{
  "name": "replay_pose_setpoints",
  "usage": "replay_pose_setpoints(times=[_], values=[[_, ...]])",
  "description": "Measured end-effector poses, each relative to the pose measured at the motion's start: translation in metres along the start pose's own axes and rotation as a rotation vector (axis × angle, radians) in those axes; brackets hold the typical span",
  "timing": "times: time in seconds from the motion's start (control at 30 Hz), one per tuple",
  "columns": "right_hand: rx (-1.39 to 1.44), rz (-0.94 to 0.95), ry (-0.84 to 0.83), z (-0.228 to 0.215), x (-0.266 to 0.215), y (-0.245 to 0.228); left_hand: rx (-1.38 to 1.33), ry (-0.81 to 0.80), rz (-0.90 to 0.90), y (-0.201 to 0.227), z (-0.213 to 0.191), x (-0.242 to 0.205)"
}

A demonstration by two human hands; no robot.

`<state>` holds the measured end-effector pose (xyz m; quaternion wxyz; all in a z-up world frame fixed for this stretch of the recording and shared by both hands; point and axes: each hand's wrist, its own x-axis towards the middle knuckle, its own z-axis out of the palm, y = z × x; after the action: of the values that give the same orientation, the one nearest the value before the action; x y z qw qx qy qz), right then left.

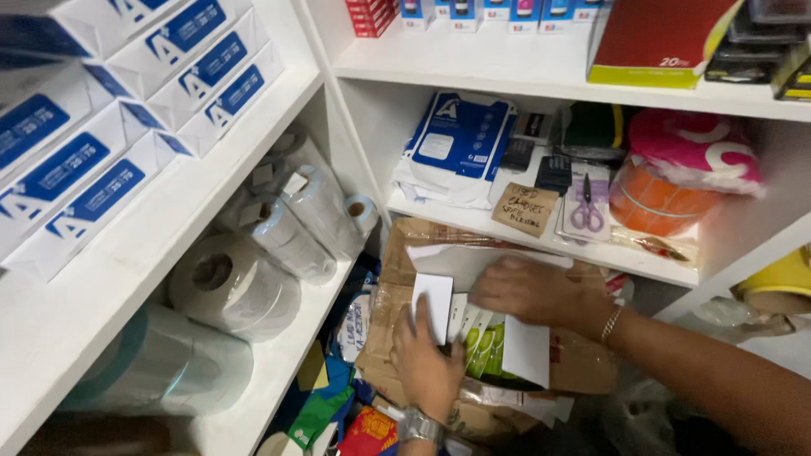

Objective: The person rearranges reams of paper on shelves, opens a small box to access items inside, moves a standing fan, and sorts through stacks of white and red pads by hand.

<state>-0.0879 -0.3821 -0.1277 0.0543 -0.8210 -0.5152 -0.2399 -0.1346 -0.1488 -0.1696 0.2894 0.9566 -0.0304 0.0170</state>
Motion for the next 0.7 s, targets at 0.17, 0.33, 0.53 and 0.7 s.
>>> replay_pose_setpoints(times=[0.17,0.33,0.53,0.7], values=[[0.167,0.144,-0.418,0.005,-0.014,-0.005,0.163,0.038,0.124,-0.024,0.031,0.036],[0.419,0.17,-0.329,-0.033,-0.012,-0.006,-0.015,0.138,0.003,-0.031,0.009,0.049],[0.121,0.534,-0.798,-0.037,-0.027,0.006,-0.533,0.19,-0.412,-0.093,0.013,0.064],[0.05,0.571,-0.742,-0.015,-0.045,0.009,0.078,0.313,0.039,-0.093,0.038,0.049]])
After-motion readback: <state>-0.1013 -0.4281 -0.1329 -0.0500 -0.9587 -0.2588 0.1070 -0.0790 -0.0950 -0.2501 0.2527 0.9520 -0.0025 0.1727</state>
